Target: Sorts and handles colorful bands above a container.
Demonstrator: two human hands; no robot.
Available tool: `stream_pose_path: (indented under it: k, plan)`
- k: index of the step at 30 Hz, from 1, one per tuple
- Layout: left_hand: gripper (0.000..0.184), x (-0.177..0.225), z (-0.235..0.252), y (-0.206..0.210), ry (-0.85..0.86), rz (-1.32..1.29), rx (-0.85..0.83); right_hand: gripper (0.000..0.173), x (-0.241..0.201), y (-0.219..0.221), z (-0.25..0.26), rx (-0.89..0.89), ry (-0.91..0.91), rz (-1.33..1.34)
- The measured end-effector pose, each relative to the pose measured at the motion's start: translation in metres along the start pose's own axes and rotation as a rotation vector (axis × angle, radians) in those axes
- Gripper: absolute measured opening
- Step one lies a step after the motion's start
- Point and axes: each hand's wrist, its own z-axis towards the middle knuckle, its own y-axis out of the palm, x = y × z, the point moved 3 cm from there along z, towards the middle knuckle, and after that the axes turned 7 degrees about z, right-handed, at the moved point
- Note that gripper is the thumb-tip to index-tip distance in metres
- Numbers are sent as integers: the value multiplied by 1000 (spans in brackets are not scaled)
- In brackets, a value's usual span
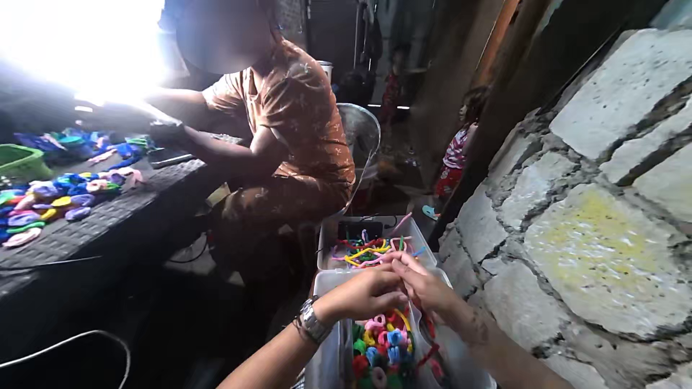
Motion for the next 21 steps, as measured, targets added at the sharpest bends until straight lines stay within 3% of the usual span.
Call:
stream_pose_path:
  k: [3,9,16,21]
  plan:
    - [23,-2,3,4,21,59,53,40,1,7,-7,-73,179,258]
    - [17,-6,0,7,-117,257,267,37,5,2,-5,-36,77,270]
    - [25,0,3,7,-194,252,313,15,10,-5,0,200,-17,247]
    - [28,-1,4,11,-188,322,262,17,11,-5,-1,249,-35,365]
